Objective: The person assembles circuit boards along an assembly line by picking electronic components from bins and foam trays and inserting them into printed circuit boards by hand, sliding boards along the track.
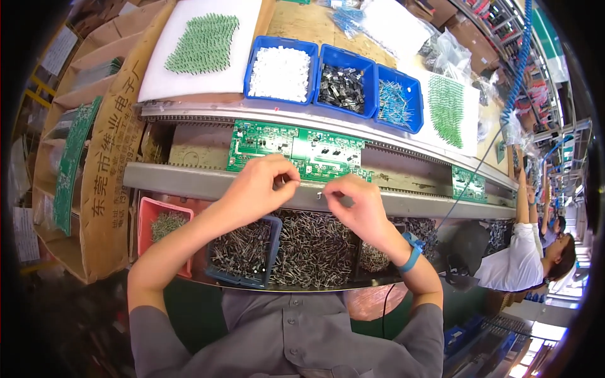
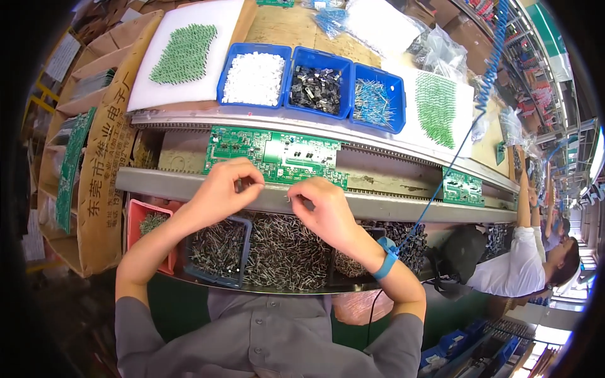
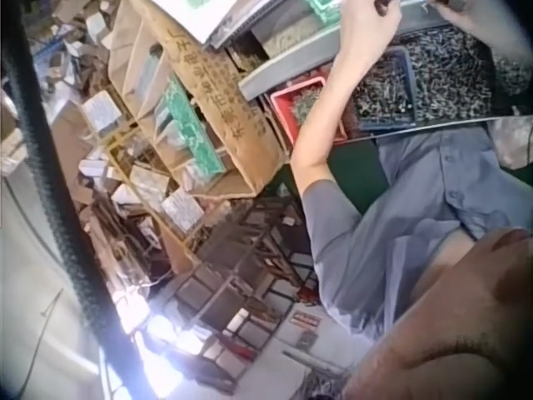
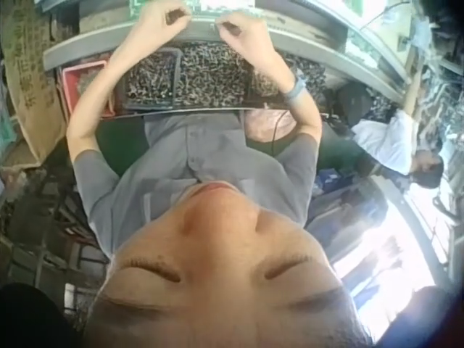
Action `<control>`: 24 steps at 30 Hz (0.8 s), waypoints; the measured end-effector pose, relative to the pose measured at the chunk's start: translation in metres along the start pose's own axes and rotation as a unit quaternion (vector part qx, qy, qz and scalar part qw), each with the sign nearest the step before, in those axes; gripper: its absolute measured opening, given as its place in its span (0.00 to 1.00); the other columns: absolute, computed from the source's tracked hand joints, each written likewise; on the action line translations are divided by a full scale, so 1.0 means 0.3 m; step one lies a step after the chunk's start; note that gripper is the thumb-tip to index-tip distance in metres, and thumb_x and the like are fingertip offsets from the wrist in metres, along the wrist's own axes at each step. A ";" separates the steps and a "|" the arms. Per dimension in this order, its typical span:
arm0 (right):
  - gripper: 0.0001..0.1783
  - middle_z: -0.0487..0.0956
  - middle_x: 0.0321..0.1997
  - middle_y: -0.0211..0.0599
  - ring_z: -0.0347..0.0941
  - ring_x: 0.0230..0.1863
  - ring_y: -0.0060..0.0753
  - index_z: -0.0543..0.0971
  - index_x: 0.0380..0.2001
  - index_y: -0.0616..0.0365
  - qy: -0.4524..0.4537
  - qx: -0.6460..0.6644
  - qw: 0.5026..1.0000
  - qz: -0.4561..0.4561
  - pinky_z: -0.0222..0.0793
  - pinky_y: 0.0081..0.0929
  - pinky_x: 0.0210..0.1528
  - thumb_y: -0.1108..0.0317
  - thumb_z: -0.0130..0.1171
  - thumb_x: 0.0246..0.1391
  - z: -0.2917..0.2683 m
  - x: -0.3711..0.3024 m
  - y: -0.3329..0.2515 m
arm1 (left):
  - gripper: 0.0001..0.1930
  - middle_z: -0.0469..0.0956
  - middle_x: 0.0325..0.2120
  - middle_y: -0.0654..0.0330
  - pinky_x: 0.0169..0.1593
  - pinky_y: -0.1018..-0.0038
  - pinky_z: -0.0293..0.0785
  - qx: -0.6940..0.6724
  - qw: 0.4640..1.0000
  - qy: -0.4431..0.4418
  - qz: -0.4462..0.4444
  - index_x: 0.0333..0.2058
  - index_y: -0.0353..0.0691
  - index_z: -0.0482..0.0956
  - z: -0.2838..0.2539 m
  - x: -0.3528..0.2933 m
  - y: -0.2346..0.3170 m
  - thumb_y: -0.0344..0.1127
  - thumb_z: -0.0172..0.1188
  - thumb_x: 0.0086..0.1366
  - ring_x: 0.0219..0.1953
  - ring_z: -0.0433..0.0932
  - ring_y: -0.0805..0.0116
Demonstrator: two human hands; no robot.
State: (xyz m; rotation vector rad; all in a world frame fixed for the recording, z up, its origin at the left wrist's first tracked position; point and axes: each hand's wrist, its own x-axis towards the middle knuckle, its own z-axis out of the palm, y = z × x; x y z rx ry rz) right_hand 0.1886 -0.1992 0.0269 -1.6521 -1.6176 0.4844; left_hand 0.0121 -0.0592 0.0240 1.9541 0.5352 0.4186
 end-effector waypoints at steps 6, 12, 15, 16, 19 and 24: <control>0.08 0.78 0.27 0.41 0.75 0.31 0.45 0.80 0.30 0.58 0.019 -0.078 0.997 0.002 0.73 0.36 0.33 0.79 0.59 0.44 0.005 0.054 0.096 | 0.03 0.76 0.27 0.59 0.30 0.74 0.71 0.049 0.998 0.028 0.017 0.30 0.34 0.78 -0.035 -0.002 -0.015 0.28 0.61 0.57 0.29 0.76 0.68; 0.08 0.80 0.29 0.38 0.74 0.34 0.43 0.80 0.29 0.58 0.019 -0.114 0.992 -0.055 0.71 0.37 0.38 0.80 0.59 0.42 0.017 0.072 0.134 | 0.04 0.76 0.29 0.55 0.35 0.69 0.72 0.104 0.992 0.022 0.063 0.31 0.34 0.78 -0.011 -0.005 -0.035 0.27 0.60 0.57 0.31 0.76 0.60; 0.08 0.80 0.30 0.36 0.74 0.34 0.42 0.80 0.29 0.58 0.016 -0.125 0.990 -0.066 0.71 0.36 0.39 0.79 0.59 0.41 0.017 0.075 0.136 | 0.04 0.75 0.29 0.55 0.37 0.67 0.72 0.120 0.990 0.022 0.071 0.31 0.34 0.78 0.003 -0.006 -0.037 0.27 0.60 0.56 0.33 0.76 0.58; 0.08 0.80 0.30 0.36 0.74 0.34 0.42 0.80 0.29 0.58 0.019 -0.126 0.989 -0.070 0.70 0.36 0.40 0.79 0.59 0.41 0.017 0.076 0.133 | 0.04 0.75 0.29 0.56 0.38 0.67 0.72 0.131 0.988 0.021 0.076 0.30 0.34 0.79 0.006 -0.007 -0.035 0.27 0.61 0.56 0.34 0.75 0.58; 0.08 0.80 0.30 0.36 0.74 0.34 0.41 0.80 0.29 0.58 0.020 -0.130 0.988 -0.075 0.69 0.36 0.41 0.79 0.59 0.41 0.022 0.074 0.131 | 0.04 0.75 0.29 0.57 0.39 0.66 0.71 0.146 0.978 0.028 0.144 0.30 0.36 0.79 0.036 0.006 -0.047 0.28 0.62 0.55 0.35 0.75 0.58; 0.08 0.80 0.30 0.34 0.73 0.34 0.40 0.80 0.28 0.57 0.024 -0.151 0.986 -0.072 0.68 0.36 0.41 0.79 0.59 0.41 0.028 0.066 0.128 | 0.05 0.73 0.27 0.60 0.39 0.65 0.70 0.176 0.965 0.019 0.194 0.29 0.39 0.80 0.109 0.048 -0.046 0.30 0.64 0.53 0.35 0.73 0.58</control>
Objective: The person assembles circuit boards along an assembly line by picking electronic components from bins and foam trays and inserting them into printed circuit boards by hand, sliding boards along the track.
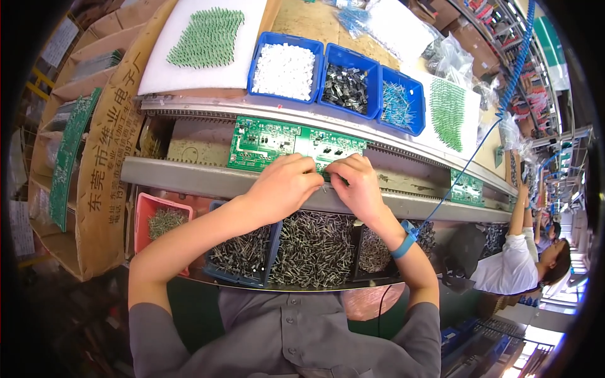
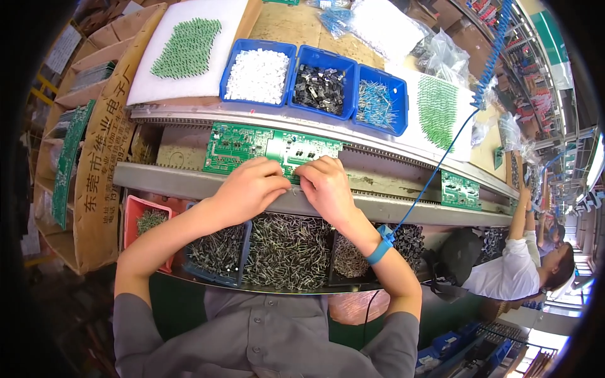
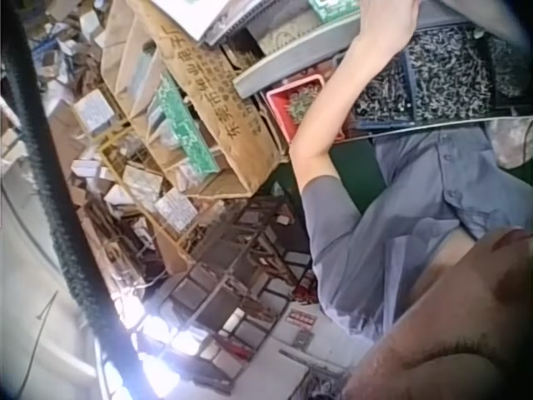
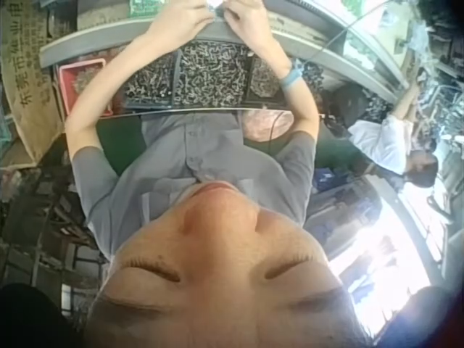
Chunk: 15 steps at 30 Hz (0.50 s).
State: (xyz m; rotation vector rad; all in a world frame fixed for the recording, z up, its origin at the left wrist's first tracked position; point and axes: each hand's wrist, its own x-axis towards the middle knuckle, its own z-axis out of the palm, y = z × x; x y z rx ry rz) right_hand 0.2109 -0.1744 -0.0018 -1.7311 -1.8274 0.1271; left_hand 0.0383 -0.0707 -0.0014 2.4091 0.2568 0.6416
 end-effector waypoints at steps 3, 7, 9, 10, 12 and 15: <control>0.08 0.78 0.31 0.33 0.72 0.35 0.39 0.80 0.28 0.57 0.016 -0.004 1.000 -0.013 0.68 0.36 0.41 0.79 0.59 0.40 0.007 -0.009 0.009 | 0.05 0.72 0.27 0.60 0.39 0.65 0.69 0.014 1.000 -0.011 0.022 0.28 0.39 0.80 0.030 0.019 0.008 0.31 0.64 0.52 0.34 0.72 0.60; 0.11 0.76 0.33 0.32 0.70 0.38 0.39 0.81 0.29 0.56 0.013 -0.007 1.000 0.004 0.67 0.36 0.42 0.79 0.59 0.39 -0.002 -0.019 0.012 | 0.04 0.72 0.27 0.62 0.38 0.66 0.68 0.048 0.998 -0.029 0.038 0.27 0.41 0.81 0.046 0.021 0.007 0.32 0.64 0.52 0.34 0.72 0.62; 0.12 0.76 0.34 0.32 0.70 0.39 0.39 0.82 0.30 0.56 0.012 -0.013 1.000 0.005 0.67 0.35 0.42 0.80 0.59 0.39 -0.012 -0.024 0.013 | 0.04 0.72 0.27 0.62 0.37 0.66 0.67 0.048 0.998 -0.030 0.041 0.27 0.41 0.81 0.048 0.019 0.003 0.32 0.64 0.52 0.34 0.72 0.62; 0.13 0.75 0.34 0.32 0.69 0.39 0.39 0.82 0.31 0.56 0.002 -0.024 1.000 -0.005 0.66 0.35 0.42 0.79 0.59 0.39 -0.015 -0.026 0.013 | 0.04 0.72 0.27 0.62 0.37 0.66 0.68 0.045 0.998 -0.035 0.036 0.27 0.41 0.81 0.048 0.018 0.000 0.32 0.64 0.52 0.34 0.72 0.62; 0.13 0.75 0.35 0.32 0.69 0.39 0.38 0.82 0.32 0.56 -0.007 -0.035 0.999 -0.014 0.65 0.34 0.42 0.79 0.59 0.39 -0.019 -0.032 0.013 | 0.04 0.72 0.27 0.62 0.37 0.65 0.68 0.041 0.998 -0.041 0.032 0.26 0.41 0.80 0.050 0.022 -0.004 0.32 0.64 0.52 0.34 0.72 0.62; 0.15 0.75 0.36 0.31 0.68 0.41 0.37 0.82 0.34 0.56 -0.025 -0.035 0.999 -0.015 0.64 0.33 0.42 0.79 0.59 0.39 -0.023 -0.042 0.007 | 0.04 0.72 0.27 0.62 0.38 0.65 0.68 0.041 0.997 -0.045 0.037 0.28 0.41 0.79 0.049 0.031 -0.005 0.32 0.63 0.53 0.34 0.72 0.62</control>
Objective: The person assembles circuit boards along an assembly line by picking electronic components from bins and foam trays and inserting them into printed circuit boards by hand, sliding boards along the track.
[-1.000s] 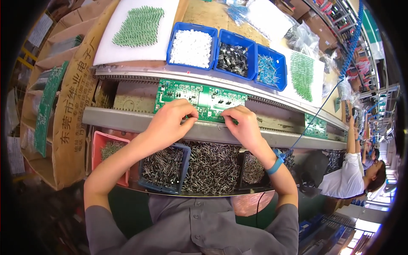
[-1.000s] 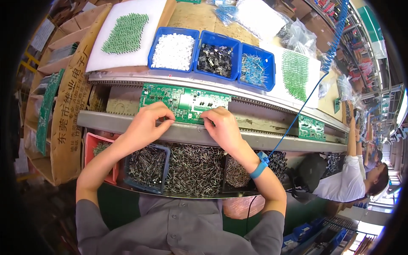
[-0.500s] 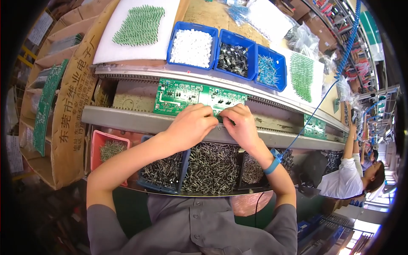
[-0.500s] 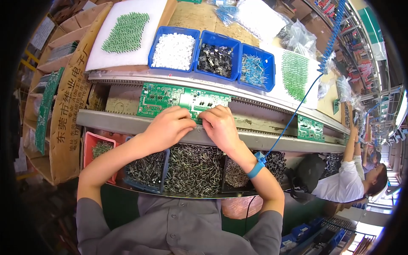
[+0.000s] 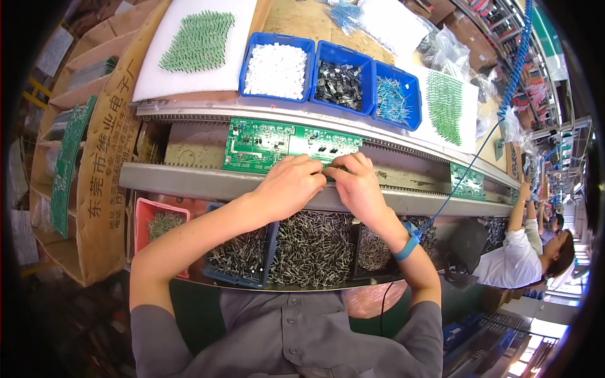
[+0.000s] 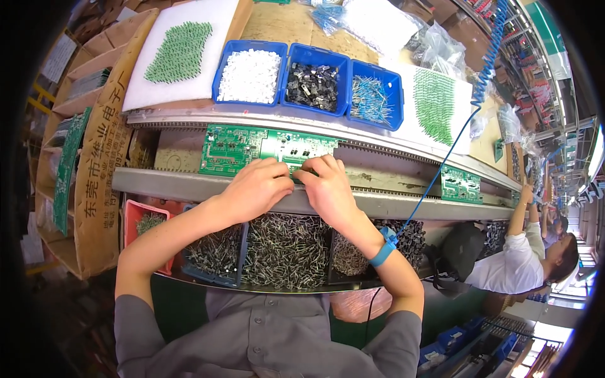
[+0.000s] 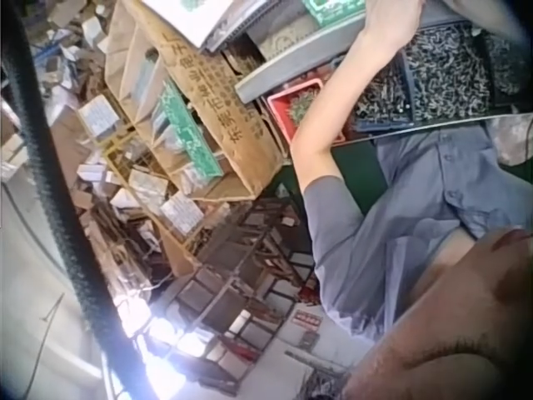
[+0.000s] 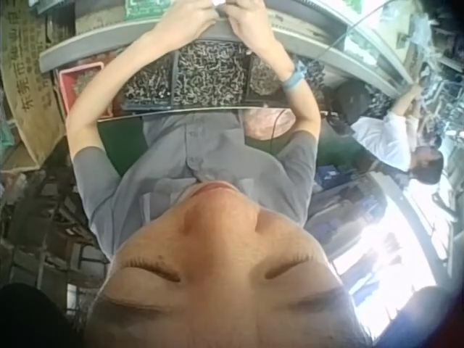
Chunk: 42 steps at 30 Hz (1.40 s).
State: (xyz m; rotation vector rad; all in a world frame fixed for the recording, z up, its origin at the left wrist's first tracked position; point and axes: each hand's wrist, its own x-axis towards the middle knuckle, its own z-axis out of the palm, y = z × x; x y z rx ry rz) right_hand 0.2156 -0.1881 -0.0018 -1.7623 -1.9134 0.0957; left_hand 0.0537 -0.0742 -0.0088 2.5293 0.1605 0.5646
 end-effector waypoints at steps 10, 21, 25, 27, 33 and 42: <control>0.21 0.75 0.45 0.39 0.69 0.46 0.44 0.79 0.43 0.56 0.005 -0.108 0.993 0.036 0.63 0.40 0.47 0.78 0.59 0.41 -0.175 -0.065 -0.073 | 0.05 0.76 0.31 0.54 0.39 0.63 0.73 -0.058 0.992 0.075 -0.083 0.32 0.35 0.78 -0.151 -0.064 -0.059 0.24 0.59 0.56 0.36 0.76 0.52; 0.17 0.75 0.42 0.48 0.72 0.44 0.53 0.77 0.41 0.60 -0.094 -0.209 0.861 0.454 0.69 0.40 0.47 0.74 0.63 0.43 -0.337 -0.621 -0.023 | 0.05 0.76 0.31 0.53 0.40 0.64 0.73 -0.007 0.987 0.088 -0.134 0.32 0.35 0.78 -0.207 -0.157 -0.146 0.23 0.60 0.55 0.36 0.76 0.52; 0.21 0.74 0.44 0.48 0.71 0.47 0.53 0.77 0.42 0.60 -0.045 -0.202 0.875 0.437 0.68 0.39 0.48 0.77 0.64 0.40 -0.286 -0.666 -0.007 | 0.05 0.76 0.30 0.53 0.41 0.63 0.73 0.027 0.987 0.080 -0.138 0.31 0.35 0.79 -0.203 -0.173 -0.142 0.23 0.60 0.54 0.37 0.76 0.52; 0.20 0.74 0.41 0.48 0.72 0.44 0.53 0.77 0.40 0.61 -0.022 -0.202 0.881 0.427 0.68 0.38 0.46 0.78 0.63 0.39 -0.282 -0.667 0.000 | 0.05 0.76 0.30 0.53 0.41 0.63 0.73 0.026 0.987 0.080 -0.135 0.31 0.35 0.79 -0.197 -0.178 -0.145 0.23 0.60 0.54 0.37 0.76 0.53; 0.13 0.74 0.32 0.46 0.73 0.29 0.45 0.78 0.34 0.64 -0.018 -0.126 0.880 0.457 0.68 0.34 0.36 0.80 0.62 0.40 -0.296 -0.650 0.010 | 0.05 0.76 0.30 0.54 0.41 0.63 0.72 0.039 0.991 0.068 -0.106 0.31 0.34 0.78 -0.196 -0.174 -0.153 0.23 0.60 0.54 0.36 0.75 0.53; 0.07 0.74 0.28 0.44 0.72 0.26 0.41 0.79 0.30 0.65 0.024 -0.139 0.905 0.402 0.67 0.33 0.31 0.79 0.60 0.44 -0.309 -0.642 0.000 | 0.06 0.75 0.30 0.56 0.41 0.65 0.72 0.078 0.991 0.047 -0.093 0.30 0.34 0.79 -0.197 -0.176 -0.148 0.23 0.60 0.52 0.37 0.75 0.56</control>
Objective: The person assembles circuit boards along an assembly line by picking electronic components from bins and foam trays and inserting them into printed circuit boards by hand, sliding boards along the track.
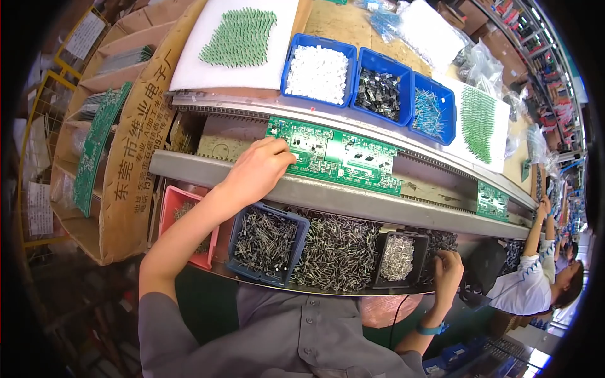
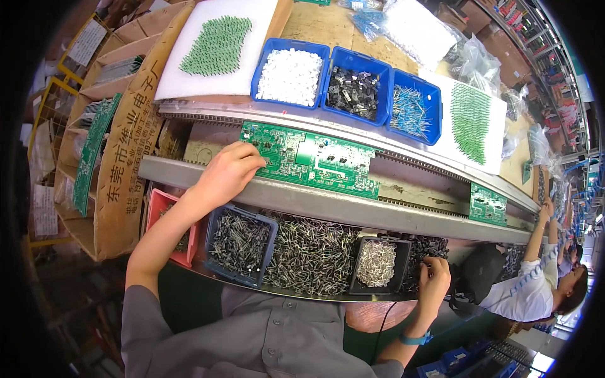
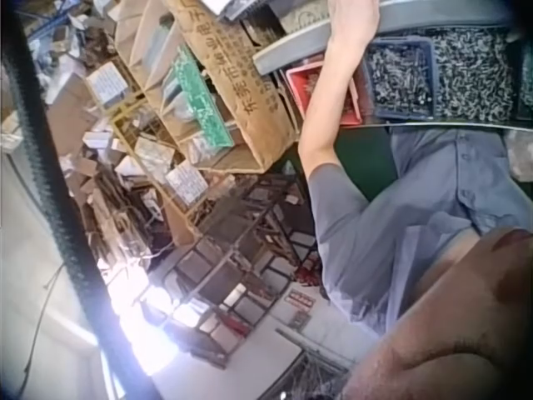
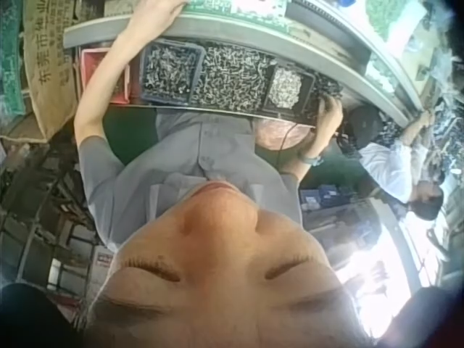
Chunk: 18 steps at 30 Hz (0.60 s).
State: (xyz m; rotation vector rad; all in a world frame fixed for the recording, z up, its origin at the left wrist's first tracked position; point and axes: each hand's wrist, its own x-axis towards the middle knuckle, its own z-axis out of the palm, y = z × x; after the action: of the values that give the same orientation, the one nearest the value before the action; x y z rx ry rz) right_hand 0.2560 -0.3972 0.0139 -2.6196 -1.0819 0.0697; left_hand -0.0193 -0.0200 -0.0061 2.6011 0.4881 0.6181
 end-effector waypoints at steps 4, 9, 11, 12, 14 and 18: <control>0.06 0.77 0.28 0.43 0.74 0.28 0.36 0.78 0.31 0.66 0.023 0.067 0.997 0.031 0.69 0.28 0.34 0.79 0.60 0.47 -0.026 0.001 0.011 | 0.07 0.75 0.31 0.58 0.43 0.65 0.71 0.028 1.000 -0.004 0.005 0.31 0.34 0.80 -0.021 -0.012 0.009 0.24 0.61 0.51 0.38 0.74 0.58; 0.10 0.79 0.31 0.43 0.74 0.32 0.31 0.78 0.37 0.67 0.067 0.130 0.989 0.002 0.69 0.23 0.38 0.82 0.58 0.49 -0.083 0.058 -0.104 | 0.16 0.74 0.43 0.56 0.50 0.64 0.68 0.106 0.993 -0.049 0.023 0.40 0.36 0.80 -0.062 -0.034 0.050 0.24 0.60 0.49 0.48 0.71 0.56; 0.10 0.77 0.30 0.34 0.69 0.29 0.21 0.78 0.37 0.66 0.048 0.146 0.984 -0.092 0.65 0.18 0.34 0.82 0.59 0.49 -0.097 0.108 -0.178 | 0.19 0.72 0.47 0.54 0.53 0.64 0.67 0.154 0.986 -0.055 0.035 0.43 0.37 0.79 -0.076 -0.044 0.069 0.25 0.60 0.48 0.52 0.69 0.54; 0.10 0.78 0.30 0.35 0.70 0.30 0.22 0.79 0.37 0.66 0.038 0.154 0.978 -0.135 0.66 0.18 0.36 0.82 0.59 0.49 -0.098 0.137 -0.216 | 0.21 0.70 0.50 0.53 0.55 0.62 0.65 0.164 0.984 -0.062 0.028 0.45 0.38 0.78 -0.080 -0.052 0.071 0.24 0.59 0.48 0.54 0.67 0.53; 0.09 0.79 0.33 0.41 0.75 0.33 0.34 0.78 0.34 0.65 -0.006 0.185 0.970 -0.161 0.69 0.23 0.39 0.83 0.59 0.47 -0.092 0.186 -0.327 | 0.23 0.68 0.53 0.52 0.57 0.61 0.63 0.177 0.982 -0.066 0.022 0.47 0.38 0.76 -0.095 -0.068 0.081 0.23 0.59 0.48 0.56 0.66 0.52; 0.09 0.80 0.34 0.38 0.74 0.38 0.42 0.79 0.32 0.60 -0.040 0.217 0.916 -0.336 0.70 0.32 0.41 0.80 0.62 0.45 -0.012 0.313 -0.513 | 0.18 0.70 0.49 0.53 0.55 0.60 0.65 0.082 0.995 -0.026 -0.054 0.44 0.38 0.78 -0.186 -0.142 0.121 0.23 0.59 0.52 0.53 0.68 0.52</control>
State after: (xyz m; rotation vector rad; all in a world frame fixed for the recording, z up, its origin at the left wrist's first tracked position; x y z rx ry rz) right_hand 0.2188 -0.2299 0.0697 -1.7649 -1.7077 0.2332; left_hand -0.0739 -0.0514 0.0417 2.7147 0.6830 0.4921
